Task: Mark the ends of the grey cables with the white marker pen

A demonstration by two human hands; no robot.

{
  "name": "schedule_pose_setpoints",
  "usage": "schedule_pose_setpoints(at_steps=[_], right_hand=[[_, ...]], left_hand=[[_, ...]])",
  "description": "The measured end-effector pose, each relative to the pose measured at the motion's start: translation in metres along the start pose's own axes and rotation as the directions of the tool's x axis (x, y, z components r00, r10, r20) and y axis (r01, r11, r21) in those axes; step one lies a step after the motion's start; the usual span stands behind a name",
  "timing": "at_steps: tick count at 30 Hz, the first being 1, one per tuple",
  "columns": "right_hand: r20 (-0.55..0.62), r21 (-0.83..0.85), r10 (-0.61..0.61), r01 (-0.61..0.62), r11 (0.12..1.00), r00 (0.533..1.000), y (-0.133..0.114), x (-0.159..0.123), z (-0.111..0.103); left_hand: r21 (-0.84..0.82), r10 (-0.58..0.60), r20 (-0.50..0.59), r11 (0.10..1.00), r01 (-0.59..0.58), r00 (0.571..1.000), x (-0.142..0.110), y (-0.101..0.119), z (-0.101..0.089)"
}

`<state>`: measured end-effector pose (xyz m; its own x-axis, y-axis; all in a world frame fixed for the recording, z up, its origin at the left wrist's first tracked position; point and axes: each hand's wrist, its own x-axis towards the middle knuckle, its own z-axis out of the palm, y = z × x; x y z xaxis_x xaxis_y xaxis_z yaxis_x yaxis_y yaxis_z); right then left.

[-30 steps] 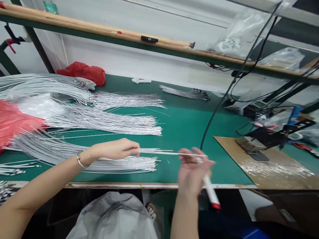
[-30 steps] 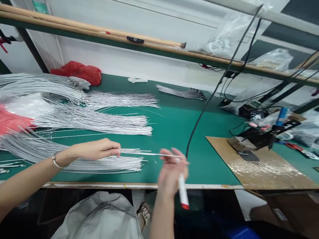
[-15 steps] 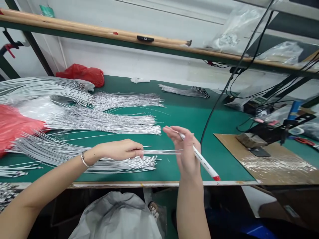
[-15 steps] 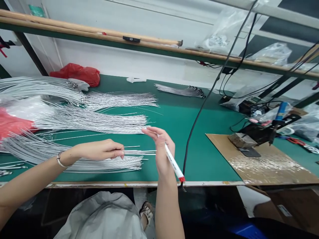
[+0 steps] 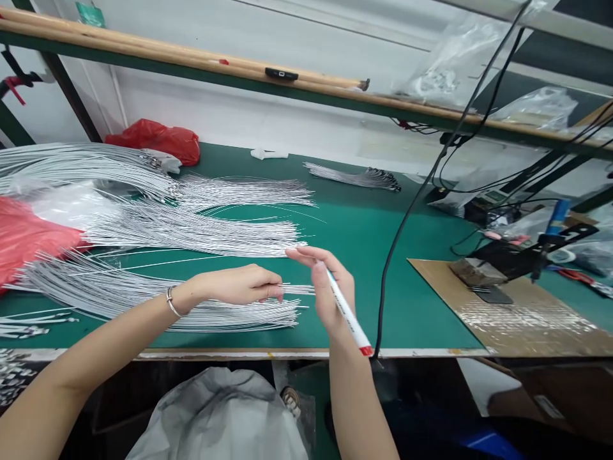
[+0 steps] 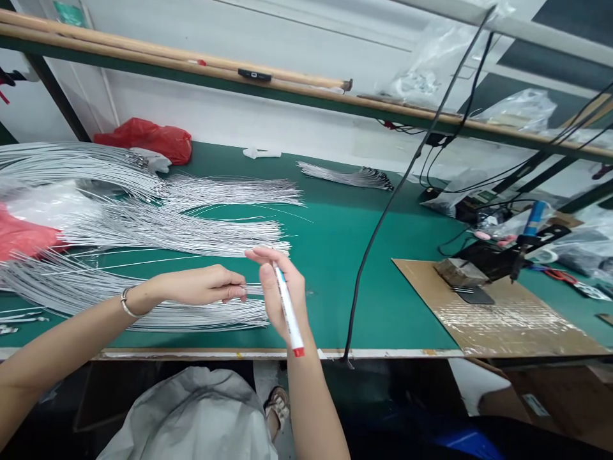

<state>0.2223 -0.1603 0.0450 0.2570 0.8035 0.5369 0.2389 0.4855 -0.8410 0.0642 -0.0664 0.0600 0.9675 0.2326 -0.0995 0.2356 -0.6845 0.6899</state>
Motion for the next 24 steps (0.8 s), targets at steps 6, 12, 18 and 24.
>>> schedule_pose_setpoints(at_steps=[6, 12, 18, 24], right_hand=[[-0.015, 0.062, 0.032, -0.031, 0.998, 0.999, 0.008, -0.004, 0.002], [-0.173, -0.021, 0.045, -0.049, 0.999, 0.984, 0.035, -0.026, -0.025], [0.135, -0.117, 0.142, -0.126, 0.985, 0.981, 0.030, -0.034, -0.012], [0.169, -0.135, 0.212, -0.190, 0.972, 0.963, 0.031, -0.034, -0.011]], left_hand=[[-0.056, 0.032, -0.002, 0.998, -0.032, 0.999, 0.004, 0.004, 0.004], [-0.185, -0.004, -0.117, 0.983, -0.018, 0.993, -0.001, 0.011, 0.001], [-0.001, 0.082, -0.039, 0.997, -0.083, 0.996, 0.002, 0.017, 0.009], [0.245, 0.079, -0.013, 0.967, -0.074, 0.997, 0.003, 0.014, 0.015]])
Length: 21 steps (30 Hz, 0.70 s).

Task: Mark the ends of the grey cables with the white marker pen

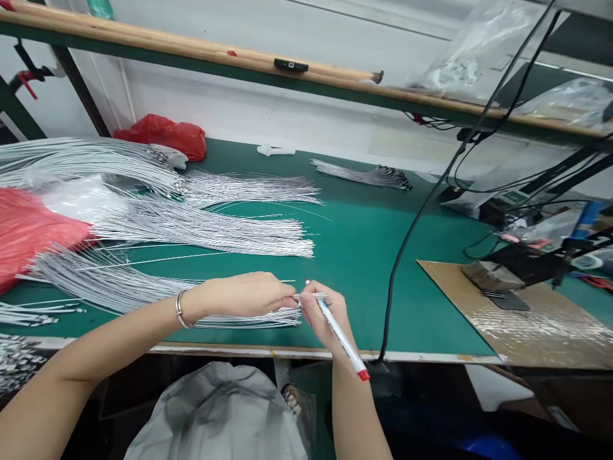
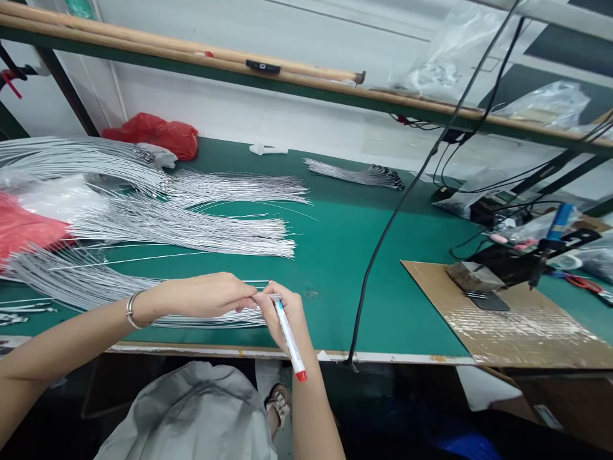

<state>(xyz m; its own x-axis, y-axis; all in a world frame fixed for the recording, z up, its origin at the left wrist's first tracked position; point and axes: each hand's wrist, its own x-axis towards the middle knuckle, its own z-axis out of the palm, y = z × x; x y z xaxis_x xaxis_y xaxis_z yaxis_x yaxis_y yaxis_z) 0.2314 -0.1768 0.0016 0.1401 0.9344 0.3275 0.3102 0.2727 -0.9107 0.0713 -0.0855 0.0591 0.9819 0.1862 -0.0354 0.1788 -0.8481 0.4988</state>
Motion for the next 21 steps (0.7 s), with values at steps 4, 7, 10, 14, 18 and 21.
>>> schedule_pose_setpoints(at_steps=[4, 7, 10, 14, 18, 21], right_hand=[[-0.110, 0.018, 0.058, -0.056, 0.998, 0.992, -0.001, -0.001, 0.002], [-0.143, 0.067, 0.093, -0.084, 0.994, 0.985, -0.002, 0.000, 0.003], [-0.110, 0.063, 0.065, -0.058, 0.996, 0.992, 0.000, 0.000, 0.003], [-0.061, 0.017, 0.016, -0.015, 1.000, 0.998, 0.000, 0.000, 0.003], [-0.080, 0.006, 0.034, -0.033, 0.999, 0.996, 0.001, 0.000, 0.005], [-0.059, 0.017, 0.038, -0.037, 0.999, 0.998, 0.003, 0.000, 0.005]], left_hand=[[-0.045, -0.095, -0.102, 0.995, 0.090, 0.990, -0.001, 0.005, 0.001], [-0.081, -0.103, -0.252, 0.993, 0.085, 0.962, -0.001, 0.006, 0.006], [-0.040, -0.084, -0.316, 0.996, 0.075, 0.945, 0.000, 0.003, 0.011], [-0.100, -0.081, -0.254, 0.993, 0.058, 0.964, 0.000, -0.002, 0.010], [-0.116, -0.040, -0.243, 0.993, 0.012, 0.969, -0.001, -0.005, 0.009], [-0.107, -0.040, -0.287, 0.994, 0.009, 0.957, -0.001, -0.004, 0.010]])
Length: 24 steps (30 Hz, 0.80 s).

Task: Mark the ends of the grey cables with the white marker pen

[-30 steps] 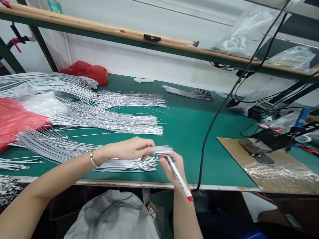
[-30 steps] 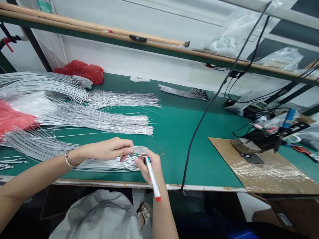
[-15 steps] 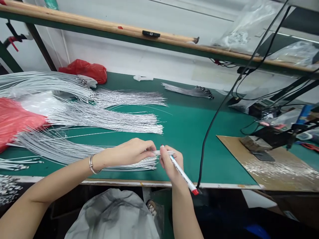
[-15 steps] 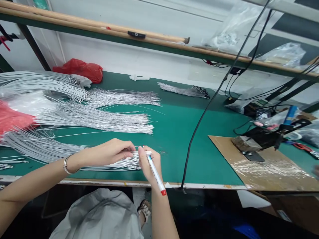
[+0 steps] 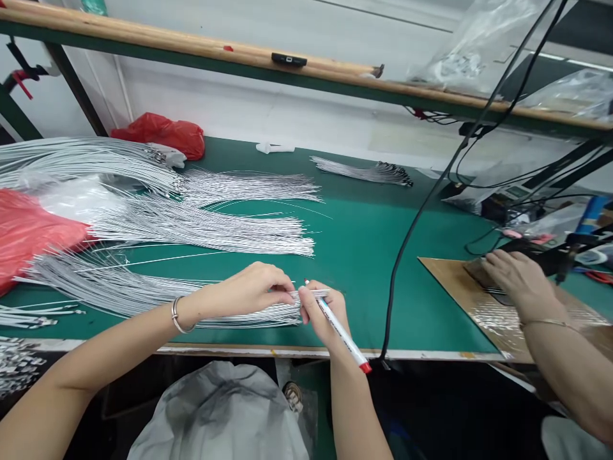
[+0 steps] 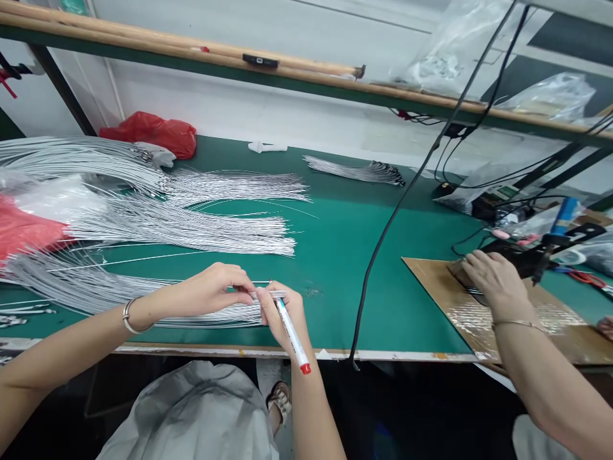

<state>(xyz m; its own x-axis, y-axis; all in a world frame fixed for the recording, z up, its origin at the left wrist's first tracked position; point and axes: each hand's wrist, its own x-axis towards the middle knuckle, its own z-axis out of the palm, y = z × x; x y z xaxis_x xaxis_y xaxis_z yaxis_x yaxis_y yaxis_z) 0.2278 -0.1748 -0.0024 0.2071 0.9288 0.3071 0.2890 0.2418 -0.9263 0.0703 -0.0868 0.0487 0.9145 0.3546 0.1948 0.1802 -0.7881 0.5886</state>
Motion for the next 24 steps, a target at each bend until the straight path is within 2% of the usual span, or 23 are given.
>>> schedule_pose_setpoints(at_steps=[6, 10, 16, 21, 24], right_hand=[[0.034, 0.024, 0.002, -0.003, 1.000, 0.999, -0.0003, 0.0002, -0.0019], [-0.003, -0.007, 0.019, -0.019, 1.000, 1.000, -0.0014, -0.0004, -0.0011], [-0.025, -0.017, 0.009, -0.009, 1.000, 1.000, 0.0021, 0.0027, 0.0005], [0.030, 0.025, -0.009, 0.009, 1.000, 1.000, 0.0042, 0.0041, 0.0006], [0.042, 0.015, -0.048, 0.048, 0.999, 0.998, 0.0043, 0.0031, 0.0004]], left_hand=[[0.010, -0.022, 0.005, 1.000, 0.022, 1.000, 0.0016, 0.0060, -0.0015], [-0.021, -0.005, 0.056, 1.000, 0.006, 0.998, -0.0001, 0.0058, -0.0041], [0.011, -0.029, 0.046, 1.000, 0.028, 0.999, -0.0036, 0.0061, -0.0030], [-0.147, -0.086, 0.069, 0.985, 0.095, 0.994, -0.0013, 0.0051, -0.0053], [-0.170, -0.064, 0.066, 0.983, 0.074, 0.996, -0.0003, 0.0018, -0.0059]])
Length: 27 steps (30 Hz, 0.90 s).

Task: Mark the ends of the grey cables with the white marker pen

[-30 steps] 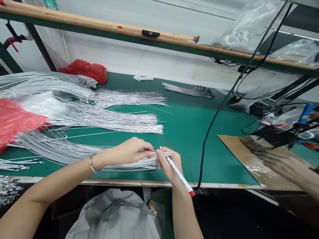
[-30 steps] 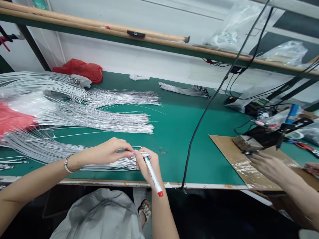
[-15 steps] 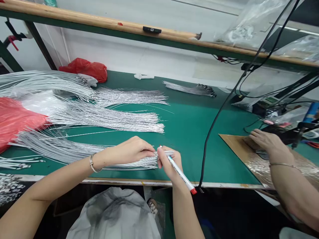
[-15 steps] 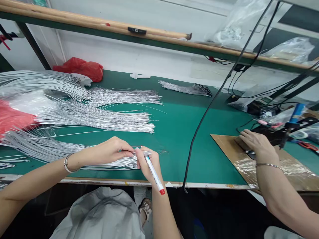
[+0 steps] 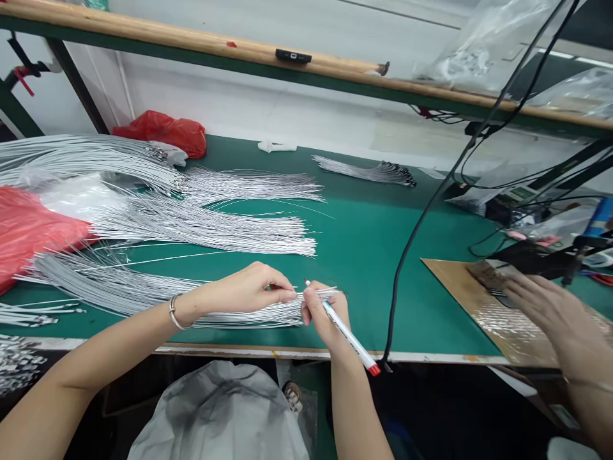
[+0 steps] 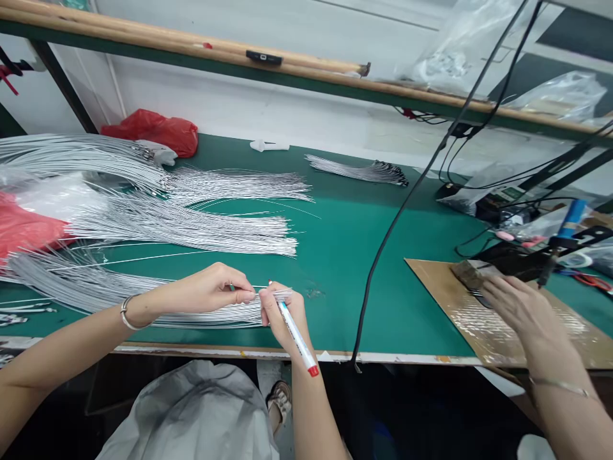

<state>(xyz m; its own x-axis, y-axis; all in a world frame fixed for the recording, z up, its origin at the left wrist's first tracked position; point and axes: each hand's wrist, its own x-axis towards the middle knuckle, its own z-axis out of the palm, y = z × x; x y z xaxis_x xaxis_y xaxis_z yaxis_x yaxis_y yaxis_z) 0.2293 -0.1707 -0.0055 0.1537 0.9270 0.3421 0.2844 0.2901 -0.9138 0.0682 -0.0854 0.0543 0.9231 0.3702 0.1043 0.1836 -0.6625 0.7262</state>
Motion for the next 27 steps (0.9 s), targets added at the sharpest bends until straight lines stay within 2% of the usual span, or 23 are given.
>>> schedule_pose_setpoints(at_steps=[8, 12, 15, 22, 27], right_hand=[[-0.006, -0.087, -0.010, 0.010, 0.996, 1.000, -0.004, 0.001, 0.001], [-0.017, -0.085, -0.025, 0.024, 0.996, 1.000, -0.004, 0.003, 0.001], [-0.059, -0.055, -0.001, -0.002, 0.998, 0.998, -0.001, 0.004, 0.003], [-0.057, -0.012, 0.023, -0.024, 1.000, 0.998, 0.000, 0.006, 0.005], [-0.047, -0.025, -0.016, 0.015, 1.000, 0.999, 0.000, 0.006, 0.004]], left_hand=[[0.094, 0.017, 0.013, 0.995, -0.018, 1.000, -0.001, 0.000, 0.003], [0.142, 0.012, -0.032, 0.990, -0.007, 0.999, -0.002, 0.003, 0.004], [0.054, -0.040, -0.008, 0.998, 0.041, 0.999, 0.000, 0.004, 0.002], [-0.176, -0.154, 0.080, 0.970, 0.166, 0.985, 0.005, -0.001, 0.003], [-0.346, -0.148, 0.135, 0.920, 0.186, 0.980, 0.005, -0.006, 0.003]])
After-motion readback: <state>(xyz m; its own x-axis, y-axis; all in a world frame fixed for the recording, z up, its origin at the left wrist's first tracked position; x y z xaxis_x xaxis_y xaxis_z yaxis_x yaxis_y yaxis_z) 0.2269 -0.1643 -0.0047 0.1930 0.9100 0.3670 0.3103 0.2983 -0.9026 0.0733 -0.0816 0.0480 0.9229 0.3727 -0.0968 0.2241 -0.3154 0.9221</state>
